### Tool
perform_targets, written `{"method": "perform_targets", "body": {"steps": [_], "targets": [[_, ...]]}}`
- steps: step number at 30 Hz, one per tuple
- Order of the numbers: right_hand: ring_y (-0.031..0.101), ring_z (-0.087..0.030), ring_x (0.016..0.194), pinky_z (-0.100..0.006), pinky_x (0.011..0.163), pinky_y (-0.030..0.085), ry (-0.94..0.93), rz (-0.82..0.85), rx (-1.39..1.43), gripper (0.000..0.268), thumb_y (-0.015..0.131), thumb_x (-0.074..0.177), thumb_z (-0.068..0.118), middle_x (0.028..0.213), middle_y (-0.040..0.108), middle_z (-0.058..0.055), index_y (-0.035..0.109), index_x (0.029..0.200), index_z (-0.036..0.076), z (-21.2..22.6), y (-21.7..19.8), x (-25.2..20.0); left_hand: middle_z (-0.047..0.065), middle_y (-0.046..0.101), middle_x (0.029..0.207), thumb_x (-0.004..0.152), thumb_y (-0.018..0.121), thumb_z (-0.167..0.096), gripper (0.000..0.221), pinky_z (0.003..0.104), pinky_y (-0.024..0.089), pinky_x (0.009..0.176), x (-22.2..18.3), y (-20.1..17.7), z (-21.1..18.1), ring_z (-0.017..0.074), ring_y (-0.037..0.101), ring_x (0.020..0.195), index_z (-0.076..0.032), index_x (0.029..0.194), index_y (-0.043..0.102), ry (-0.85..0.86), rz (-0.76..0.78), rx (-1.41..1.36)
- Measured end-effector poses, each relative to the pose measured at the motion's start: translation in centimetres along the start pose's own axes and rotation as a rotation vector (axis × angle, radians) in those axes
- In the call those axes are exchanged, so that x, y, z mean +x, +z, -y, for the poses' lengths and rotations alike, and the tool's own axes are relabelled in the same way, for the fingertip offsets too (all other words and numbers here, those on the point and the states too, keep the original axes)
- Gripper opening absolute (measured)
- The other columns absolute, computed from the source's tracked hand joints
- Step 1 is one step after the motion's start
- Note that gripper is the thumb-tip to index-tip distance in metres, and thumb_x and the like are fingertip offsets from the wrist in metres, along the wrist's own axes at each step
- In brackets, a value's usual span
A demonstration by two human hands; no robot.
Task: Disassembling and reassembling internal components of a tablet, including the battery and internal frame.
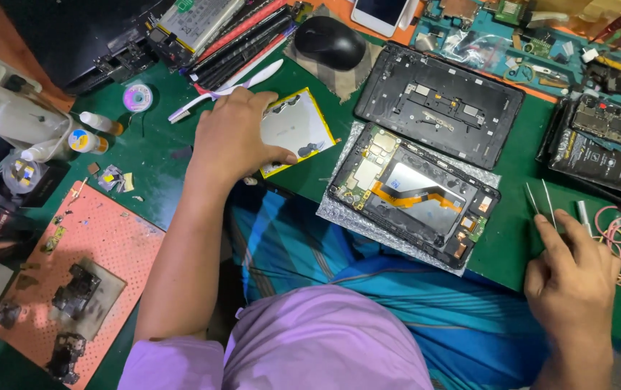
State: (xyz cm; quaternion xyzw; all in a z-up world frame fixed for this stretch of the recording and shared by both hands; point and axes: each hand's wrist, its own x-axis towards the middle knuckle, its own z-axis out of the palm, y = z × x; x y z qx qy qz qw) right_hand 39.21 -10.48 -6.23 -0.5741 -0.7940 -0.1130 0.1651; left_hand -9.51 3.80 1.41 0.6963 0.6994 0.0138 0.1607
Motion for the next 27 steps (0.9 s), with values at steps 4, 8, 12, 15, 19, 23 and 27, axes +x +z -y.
{"method": "perform_targets", "body": {"steps": [4, 8, 12, 15, 19, 23, 27], "targets": [[0.064, -0.041, 0.096, -0.048, 0.092, 0.048, -0.019, -0.132, 0.032, 0.053, 0.065, 0.092, -0.012, 0.143, 0.075, -0.023, 0.074, 0.144, -0.006, 0.1, 0.5, -0.3, 0.019, 0.051, 0.140, 0.054, 0.099, -0.058, 0.116, 0.058, 0.038, 0.104, 1.7, -1.1, -0.4, 0.0426, 0.047, 0.130, -0.019, 0.150, 0.046, -0.085, 0.139, 0.005], [0.063, -0.048, 0.092, -0.054, 0.089, 0.055, -0.018, -0.267, 0.004, 0.057, 0.066, 0.099, -0.011, 0.116, 0.070, -0.033, 0.060, 0.156, -0.019, -0.6, 1.2, -1.4, 0.017, 0.051, 0.138, 0.062, 0.098, -0.050, 0.104, 0.052, 0.044, 0.101, 2.0, -2.1, 0.0, 0.0389, 0.053, 0.125, -0.012, 0.146, 0.050, -0.009, 0.185, -0.088], [0.062, -0.050, 0.094, -0.055, 0.086, 0.057, 0.085, -0.381, 0.004, 0.049, 0.061, 0.111, -0.007, 0.117, 0.071, -0.040, 0.062, 0.158, -0.023, 0.3, 0.5, -2.0, 0.004, 0.045, 0.081, 0.102, 0.066, -0.031, 0.031, 0.039, 0.029, 0.066, -0.1, -3.0, 0.8, 0.0204, 0.038, 0.076, -0.011, 0.086, 0.048, 0.196, 0.073, -0.383], [0.066, -0.048, 0.082, -0.055, 0.082, 0.055, 0.147, -0.480, 0.345, 0.038, 0.048, 0.119, -0.020, 0.116, 0.065, -0.047, 0.047, 0.156, -0.030, 1.1, 0.1, -1.6, 0.000, 0.072, 0.114, 0.099, 0.057, -0.032, 0.027, 0.030, 0.048, 0.087, -3.8, -4.8, -1.8, 0.0124, 0.061, 0.100, -0.015, 0.120, 0.059, 0.092, -0.093, -0.736], [0.058, -0.050, 0.106, -0.055, 0.107, 0.052, 0.330, -0.556, 0.715, 0.020, 0.034, 0.126, -0.015, 0.133, 0.043, -0.034, 0.039, 0.143, -0.023, 3.4, 0.2, -0.9, 0.011, 0.064, 0.138, 0.106, 0.058, -0.017, 0.039, 0.036, 0.054, 0.110, -5.0, 1.4, -3.8, 0.0192, 0.063, 0.123, -0.007, 0.143, 0.050, 0.308, -0.117, -1.638], [0.053, -0.018, 0.087, -0.028, 0.067, 0.048, 0.552, -0.538, 1.063, 0.033, 0.055, 0.109, 0.003, 0.134, 0.050, -0.018, 0.046, 0.141, 0.000, 8.4, -2.0, 2.4, 0.019, 0.067, 0.130, 0.106, 0.054, -0.012, 0.036, 0.039, 0.058, 0.097, -6.9, 4.8, -8.0, 0.0264, 0.067, 0.116, 0.002, 0.139, 0.055, 0.149, 0.109, -2.146], [0.043, -0.005, 0.060, -0.017, 0.053, 0.036, 0.591, -0.044, 1.244, 0.047, 0.060, 0.100, 0.021, 0.108, 0.063, -0.012, 0.056, 0.139, -0.003, 13.5, -5.0, 7.3, 0.018, 0.064, 0.136, 0.111, 0.050, -0.017, 0.037, 0.040, 0.056, 0.106, -8.4, 6.9, -10.4, 0.0245, 0.064, 0.123, 0.002, 0.142, 0.052, 0.298, 0.275, -2.077]]}}
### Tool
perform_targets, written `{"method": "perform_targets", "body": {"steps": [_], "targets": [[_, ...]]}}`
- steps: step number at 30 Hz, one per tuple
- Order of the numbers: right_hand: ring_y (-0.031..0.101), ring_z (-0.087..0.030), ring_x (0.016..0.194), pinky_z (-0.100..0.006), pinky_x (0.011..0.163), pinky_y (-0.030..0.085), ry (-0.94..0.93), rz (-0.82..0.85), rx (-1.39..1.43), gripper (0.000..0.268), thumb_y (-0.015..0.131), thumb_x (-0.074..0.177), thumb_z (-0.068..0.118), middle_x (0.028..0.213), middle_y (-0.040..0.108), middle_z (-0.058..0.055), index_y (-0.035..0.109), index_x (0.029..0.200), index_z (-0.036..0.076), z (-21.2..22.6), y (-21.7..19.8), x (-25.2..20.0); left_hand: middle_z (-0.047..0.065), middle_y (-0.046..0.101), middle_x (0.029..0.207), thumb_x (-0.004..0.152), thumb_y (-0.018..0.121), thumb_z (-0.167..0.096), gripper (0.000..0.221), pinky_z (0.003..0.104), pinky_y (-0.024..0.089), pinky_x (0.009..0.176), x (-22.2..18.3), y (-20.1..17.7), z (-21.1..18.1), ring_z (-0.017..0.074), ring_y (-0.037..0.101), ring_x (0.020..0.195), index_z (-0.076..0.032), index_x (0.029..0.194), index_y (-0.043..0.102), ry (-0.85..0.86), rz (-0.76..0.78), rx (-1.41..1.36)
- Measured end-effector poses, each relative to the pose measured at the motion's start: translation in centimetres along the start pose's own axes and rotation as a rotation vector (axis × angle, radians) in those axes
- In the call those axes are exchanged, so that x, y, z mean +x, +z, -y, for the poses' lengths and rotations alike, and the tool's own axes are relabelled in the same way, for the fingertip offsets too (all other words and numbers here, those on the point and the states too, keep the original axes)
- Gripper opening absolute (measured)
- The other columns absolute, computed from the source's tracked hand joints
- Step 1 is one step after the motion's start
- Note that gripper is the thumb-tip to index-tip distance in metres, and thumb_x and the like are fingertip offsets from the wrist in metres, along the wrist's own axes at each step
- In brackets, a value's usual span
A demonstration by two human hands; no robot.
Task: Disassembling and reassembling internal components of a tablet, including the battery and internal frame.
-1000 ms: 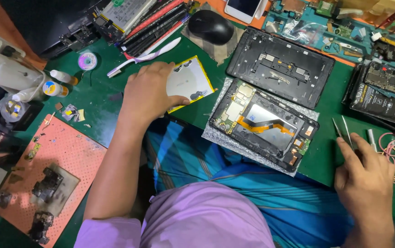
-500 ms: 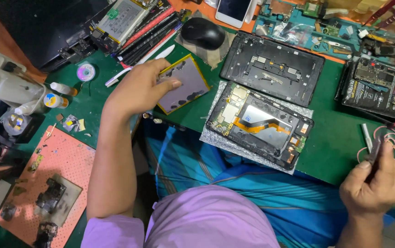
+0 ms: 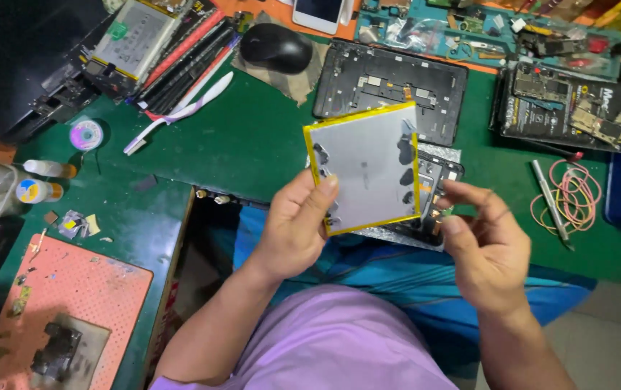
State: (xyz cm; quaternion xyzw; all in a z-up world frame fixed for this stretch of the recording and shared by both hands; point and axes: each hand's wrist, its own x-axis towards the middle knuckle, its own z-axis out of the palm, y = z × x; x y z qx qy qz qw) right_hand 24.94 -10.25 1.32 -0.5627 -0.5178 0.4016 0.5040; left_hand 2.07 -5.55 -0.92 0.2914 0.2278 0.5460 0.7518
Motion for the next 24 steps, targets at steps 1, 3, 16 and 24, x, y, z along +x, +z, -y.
{"method": "perform_targets", "body": {"steps": [1, 3, 16, 24], "targets": [[0.043, -0.005, 0.060, -0.017, 0.053, 0.036, 0.006, -0.008, -0.009, 0.047, 0.060, 0.100, 0.021, 0.108, 0.063, -0.012, 0.056, 0.139, -0.003, -0.5, 0.4, 0.0, 0.018, 0.064, 0.136, 0.111, 0.050, -0.017, 0.037, 0.040, 0.056, 0.106, 0.0, 0.3, 0.2, 0.0245, 0.064, 0.123, 0.002, 0.142, 0.052, -0.009, 0.004, -0.008], [0.070, -0.012, 0.072, -0.032, 0.065, 0.063, -0.072, 0.044, 0.174, 0.035, 0.065, 0.093, -0.001, 0.098, 0.069, -0.016, 0.063, 0.127, -0.011, -1.8, 1.5, 0.4, 0.008, 0.071, 0.076, 0.107, 0.056, -0.009, 0.019, 0.030, 0.062, 0.069, -0.2, 0.7, 0.2, 0.0091, 0.061, 0.071, 0.002, 0.098, 0.069, 0.079, 0.011, 0.309], [0.046, -0.005, 0.049, -0.020, 0.043, 0.046, 0.085, 0.064, 0.214, 0.023, 0.070, 0.089, -0.001, 0.062, 0.057, -0.007, 0.074, 0.110, -0.006, 1.4, 2.6, -0.5, 0.017, 0.071, 0.078, 0.092, 0.069, 0.001, 0.016, 0.038, 0.062, 0.060, -0.6, 2.5, -0.2, 0.0188, 0.071, 0.068, 0.007, 0.106, 0.069, -0.019, -0.013, -0.118], [0.049, -0.006, 0.056, -0.019, 0.047, 0.045, -0.029, 0.157, 0.182, 0.025, 0.072, 0.087, -0.001, 0.067, 0.067, -0.010, 0.072, 0.110, -0.010, 0.8, 1.7, -1.3, 0.012, 0.076, 0.085, 0.098, 0.062, 0.000, 0.014, 0.037, 0.063, 0.074, -1.4, 1.6, -0.7, 0.0143, 0.069, 0.081, 0.001, 0.104, 0.075, -0.073, 0.119, 0.160]]}}
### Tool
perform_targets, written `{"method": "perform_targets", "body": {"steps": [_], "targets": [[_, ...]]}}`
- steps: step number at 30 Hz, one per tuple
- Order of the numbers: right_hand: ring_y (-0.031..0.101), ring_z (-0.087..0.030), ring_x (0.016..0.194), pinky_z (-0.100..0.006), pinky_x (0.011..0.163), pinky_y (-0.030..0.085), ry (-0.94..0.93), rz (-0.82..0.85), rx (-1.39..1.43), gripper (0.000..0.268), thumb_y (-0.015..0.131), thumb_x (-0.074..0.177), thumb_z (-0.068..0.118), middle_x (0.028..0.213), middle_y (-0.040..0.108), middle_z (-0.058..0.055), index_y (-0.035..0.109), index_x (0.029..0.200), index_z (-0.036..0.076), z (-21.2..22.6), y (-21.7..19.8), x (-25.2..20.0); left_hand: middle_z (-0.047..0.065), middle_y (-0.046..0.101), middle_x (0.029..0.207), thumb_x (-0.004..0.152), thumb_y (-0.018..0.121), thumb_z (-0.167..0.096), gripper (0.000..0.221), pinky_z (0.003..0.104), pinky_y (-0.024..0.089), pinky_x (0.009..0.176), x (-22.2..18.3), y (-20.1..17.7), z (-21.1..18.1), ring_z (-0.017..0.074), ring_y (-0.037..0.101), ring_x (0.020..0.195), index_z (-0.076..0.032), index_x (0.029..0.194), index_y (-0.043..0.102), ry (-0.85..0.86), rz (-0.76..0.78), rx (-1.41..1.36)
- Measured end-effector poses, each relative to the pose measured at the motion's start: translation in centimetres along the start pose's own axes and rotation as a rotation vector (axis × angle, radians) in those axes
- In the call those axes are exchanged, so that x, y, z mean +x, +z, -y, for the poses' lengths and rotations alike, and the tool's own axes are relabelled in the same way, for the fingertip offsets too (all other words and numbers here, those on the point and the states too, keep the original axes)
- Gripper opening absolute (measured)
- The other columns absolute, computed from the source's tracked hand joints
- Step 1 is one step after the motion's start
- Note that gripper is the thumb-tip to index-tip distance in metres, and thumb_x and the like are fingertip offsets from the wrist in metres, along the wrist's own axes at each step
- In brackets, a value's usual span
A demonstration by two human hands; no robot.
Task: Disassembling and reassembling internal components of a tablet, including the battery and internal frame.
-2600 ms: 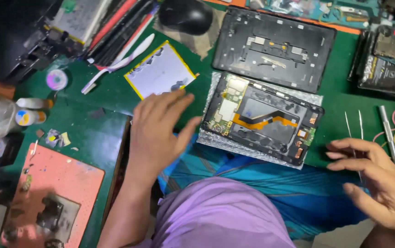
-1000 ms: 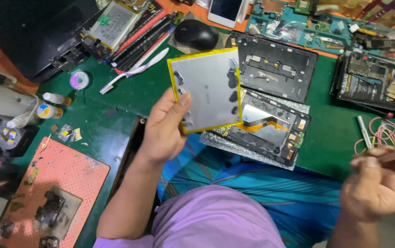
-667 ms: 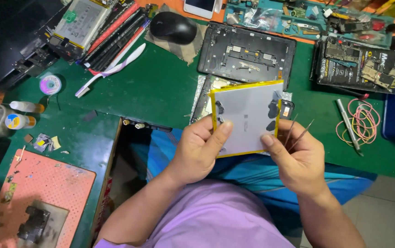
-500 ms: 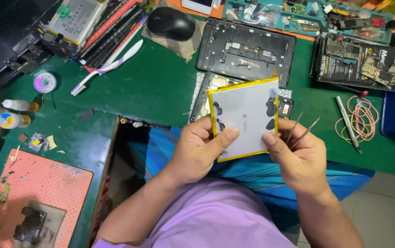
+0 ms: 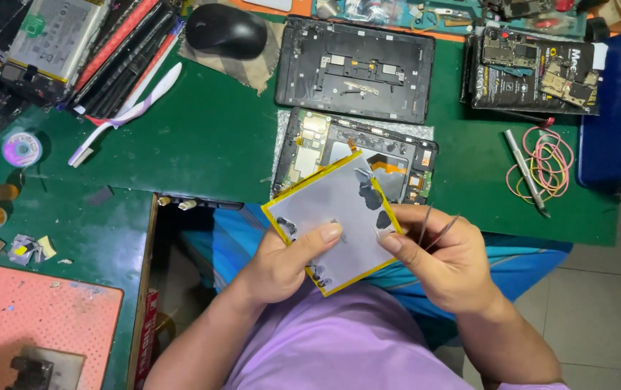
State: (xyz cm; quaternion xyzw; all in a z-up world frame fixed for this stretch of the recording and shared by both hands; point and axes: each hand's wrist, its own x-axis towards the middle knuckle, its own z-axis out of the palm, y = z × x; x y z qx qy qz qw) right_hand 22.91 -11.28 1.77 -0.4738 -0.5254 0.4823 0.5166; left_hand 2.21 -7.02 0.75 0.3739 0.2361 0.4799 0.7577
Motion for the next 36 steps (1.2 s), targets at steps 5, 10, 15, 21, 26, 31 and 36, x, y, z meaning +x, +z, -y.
{"method": "perform_targets", "body": {"steps": [5, 10, 15, 21, 26, 31, 36], "targets": [[0.059, -0.015, 0.075, -0.026, 0.067, 0.051, -0.154, 0.046, -0.309, 0.045, 0.056, 0.099, 0.019, 0.093, 0.069, -0.015, 0.059, 0.135, -0.007, 1.2, -1.3, -0.3, 0.012, 0.073, 0.106, 0.100, 0.058, -0.011, 0.022, 0.038, 0.058, 0.091, -1.0, -0.1, -0.5, 0.0188, 0.067, 0.101, 0.000, 0.116, 0.069, -0.045, 0.028, 0.196], [0.072, -0.027, 0.092, -0.033, 0.084, 0.058, -0.373, 0.074, -0.865, 0.032, 0.056, 0.104, 0.007, 0.110, 0.070, -0.020, 0.062, 0.134, -0.002, 2.4, -2.0, -0.3, 0.010, 0.068, 0.130, 0.104, 0.052, -0.024, 0.036, 0.039, 0.049, 0.113, -1.7, 0.1, -1.0, 0.0250, 0.064, 0.125, -0.001, 0.130, 0.062, -0.043, 0.065, 0.448], [0.062, -0.028, 0.076, -0.038, 0.070, 0.050, -0.571, -0.011, -1.032, 0.024, 0.065, 0.104, 0.001, 0.103, 0.071, -0.015, 0.068, 0.128, 0.002, 2.5, -1.7, 0.1, 0.010, 0.070, 0.121, 0.106, 0.047, -0.025, 0.033, 0.039, 0.050, 0.110, -1.8, 0.7, -1.7, 0.0253, 0.066, 0.118, -0.001, 0.119, 0.066, -0.002, 0.114, 0.558], [0.056, -0.029, 0.069, -0.039, 0.064, 0.046, -0.605, -0.029, -1.047, 0.024, 0.067, 0.104, 0.000, 0.100, 0.070, -0.016, 0.068, 0.128, -0.001, 2.7, -1.5, 0.2, 0.007, 0.069, 0.102, 0.106, 0.049, -0.020, 0.025, 0.038, 0.053, 0.103, -2.1, 0.9, -1.6, 0.0231, 0.066, 0.104, -0.002, 0.104, 0.066, 0.048, 0.114, 0.619], [0.056, -0.028, 0.069, -0.038, 0.063, 0.045, -0.611, -0.036, -1.052, 0.023, 0.066, 0.104, 0.000, 0.098, 0.070, -0.015, 0.069, 0.127, 0.000, 2.7, -1.5, 0.2, 0.005, 0.056, 0.097, 0.106, 0.048, -0.022, 0.018, 0.035, 0.049, 0.090, -2.1, 1.0, -1.7, 0.0226, 0.056, 0.095, -0.006, 0.098, 0.053, 0.045, 0.114, 0.632], [0.055, -0.028, 0.068, -0.038, 0.062, 0.045, -0.613, -0.035, -1.049, 0.022, 0.067, 0.103, 0.000, 0.097, 0.070, -0.015, 0.070, 0.125, 0.000, 2.8, -1.6, 0.4, 0.002, 0.060, 0.084, 0.106, 0.047, -0.021, 0.028, 0.034, 0.054, 0.092, -1.8, 1.2, -2.2, 0.0193, 0.061, 0.087, -0.006, 0.086, 0.060, 0.031, 0.120, 0.610], [0.054, -0.028, 0.066, -0.039, 0.060, 0.043, -0.620, -0.006, -1.072, 0.021, 0.066, 0.103, 0.001, 0.094, 0.069, -0.014, 0.071, 0.123, 0.001, 3.3, -1.7, 0.6, 0.012, 0.070, 0.123, 0.104, 0.051, -0.020, 0.032, 0.039, 0.053, 0.108, -2.1, 0.9, -1.8, 0.0266, 0.067, 0.120, 0.000, 0.125, 0.063, 0.018, 0.086, 0.571]]}}
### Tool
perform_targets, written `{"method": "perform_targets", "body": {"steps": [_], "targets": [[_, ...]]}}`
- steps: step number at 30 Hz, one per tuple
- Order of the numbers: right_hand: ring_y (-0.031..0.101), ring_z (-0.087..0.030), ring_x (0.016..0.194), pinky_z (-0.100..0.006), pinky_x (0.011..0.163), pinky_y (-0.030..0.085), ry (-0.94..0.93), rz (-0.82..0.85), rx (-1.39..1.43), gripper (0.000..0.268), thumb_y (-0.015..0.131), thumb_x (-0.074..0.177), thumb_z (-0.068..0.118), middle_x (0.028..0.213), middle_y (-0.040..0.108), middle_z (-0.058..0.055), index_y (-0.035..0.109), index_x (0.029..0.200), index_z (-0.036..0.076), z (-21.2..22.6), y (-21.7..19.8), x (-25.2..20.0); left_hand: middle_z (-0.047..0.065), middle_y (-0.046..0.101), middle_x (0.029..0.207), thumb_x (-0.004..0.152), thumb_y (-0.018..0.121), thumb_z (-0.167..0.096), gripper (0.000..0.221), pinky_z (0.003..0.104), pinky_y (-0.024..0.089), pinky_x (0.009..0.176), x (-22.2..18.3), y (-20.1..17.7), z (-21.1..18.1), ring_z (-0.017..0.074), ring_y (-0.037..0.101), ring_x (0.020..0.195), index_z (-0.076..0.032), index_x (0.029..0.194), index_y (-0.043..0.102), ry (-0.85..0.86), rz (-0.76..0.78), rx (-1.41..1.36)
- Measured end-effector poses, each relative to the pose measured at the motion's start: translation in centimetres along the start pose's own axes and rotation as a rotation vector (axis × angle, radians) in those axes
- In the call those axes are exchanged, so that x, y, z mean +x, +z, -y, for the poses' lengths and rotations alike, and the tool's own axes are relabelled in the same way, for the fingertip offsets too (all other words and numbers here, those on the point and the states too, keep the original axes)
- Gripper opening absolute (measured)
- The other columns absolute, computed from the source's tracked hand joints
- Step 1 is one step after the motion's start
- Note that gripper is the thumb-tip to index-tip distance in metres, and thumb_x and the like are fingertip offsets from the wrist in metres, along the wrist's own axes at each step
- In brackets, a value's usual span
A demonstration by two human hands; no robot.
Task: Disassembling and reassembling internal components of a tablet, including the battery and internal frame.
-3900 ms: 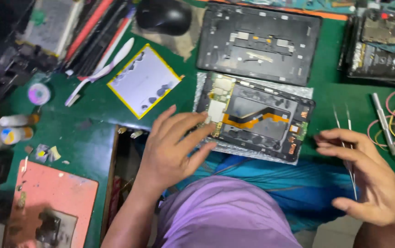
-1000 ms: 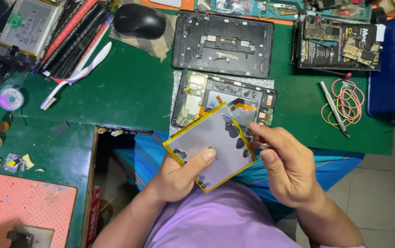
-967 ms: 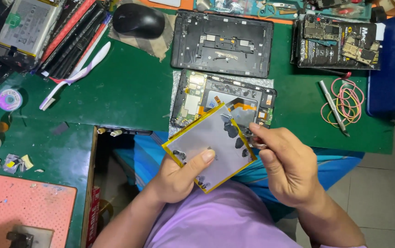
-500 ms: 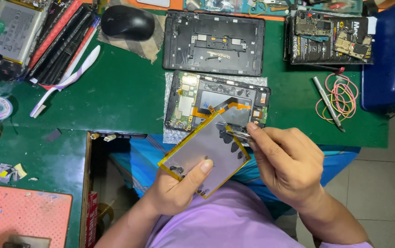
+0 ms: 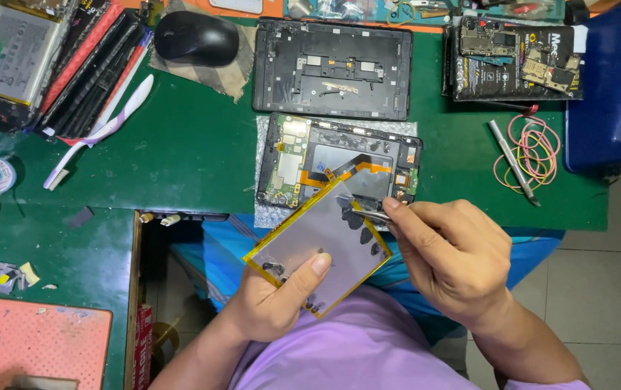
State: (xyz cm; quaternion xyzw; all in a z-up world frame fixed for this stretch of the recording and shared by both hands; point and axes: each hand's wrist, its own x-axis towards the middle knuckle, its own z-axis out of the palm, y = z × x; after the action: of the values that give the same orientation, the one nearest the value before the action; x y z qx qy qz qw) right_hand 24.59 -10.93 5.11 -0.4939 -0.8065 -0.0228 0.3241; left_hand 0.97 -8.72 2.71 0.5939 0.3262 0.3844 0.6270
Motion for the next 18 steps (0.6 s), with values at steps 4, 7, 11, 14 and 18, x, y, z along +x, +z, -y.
{"method": "perform_targets", "body": {"steps": [4, 7, 11, 14, 18], "targets": [[0.053, -0.028, 0.066, -0.038, 0.061, 0.043, 0.004, 0.015, 0.050, 0.022, 0.066, 0.103, 0.001, 0.095, 0.069, -0.013, 0.071, 0.124, 0.003, -0.3, -0.2, 0.3, 0.008, 0.072, 0.112, 0.104, 0.050, -0.021, 0.027, 0.036, 0.056, 0.096, -0.1, -0.2, 0.2, 0.0229, 0.069, 0.106, -0.002, 0.116, 0.066, -0.020, 0.014, 0.007], [0.055, -0.026, 0.066, -0.036, 0.061, 0.044, 0.016, 0.028, 0.122, 0.018, 0.069, 0.100, 0.002, 0.095, 0.071, -0.013, 0.072, 0.118, 0.002, -0.6, -0.1, 0.7, 0.009, 0.071, 0.119, 0.103, 0.052, -0.022, 0.031, 0.037, 0.056, 0.102, -0.1, -0.3, 0.4, 0.0237, 0.069, 0.114, -0.001, 0.124, 0.064, -0.035, 0.015, -0.046], [0.066, -0.024, 0.073, -0.033, 0.067, 0.051, 0.071, 0.077, 0.232, 0.014, 0.068, 0.098, 0.004, 0.096, 0.074, -0.012, 0.074, 0.110, 0.002, -1.2, 0.3, 0.9, 0.008, 0.072, 0.118, 0.101, 0.054, -0.023, 0.032, 0.036, 0.056, 0.099, 0.2, -0.4, 0.5, 0.0219, 0.068, 0.111, -0.001, 0.122, 0.065, -0.104, -0.015, -0.087], [0.069, -0.023, 0.076, -0.032, 0.071, 0.054, 0.089, 0.125, 0.291, 0.015, 0.065, 0.099, 0.005, 0.094, 0.073, -0.011, 0.073, 0.111, 0.003, -1.2, 0.4, 0.8, 0.009, 0.071, 0.121, 0.101, 0.054, -0.023, 0.034, 0.037, 0.055, 0.101, 0.7, -0.2, 0.6, 0.0219, 0.067, 0.114, -0.002, 0.125, 0.064, -0.135, 0.006, -0.114], [0.065, -0.024, 0.074, -0.032, 0.073, 0.053, 0.126, 0.120, 0.248, 0.015, 0.062, 0.101, 0.005, 0.097, 0.074, -0.013, 0.072, 0.110, 0.000, -1.1, -0.5, 1.4, 0.007, 0.071, 0.117, 0.101, 0.055, -0.024, 0.033, 0.035, 0.057, 0.094, 0.5, -0.2, 1.1, 0.0192, 0.067, 0.106, -0.003, 0.124, 0.064, -0.201, 0.017, -0.201]]}}
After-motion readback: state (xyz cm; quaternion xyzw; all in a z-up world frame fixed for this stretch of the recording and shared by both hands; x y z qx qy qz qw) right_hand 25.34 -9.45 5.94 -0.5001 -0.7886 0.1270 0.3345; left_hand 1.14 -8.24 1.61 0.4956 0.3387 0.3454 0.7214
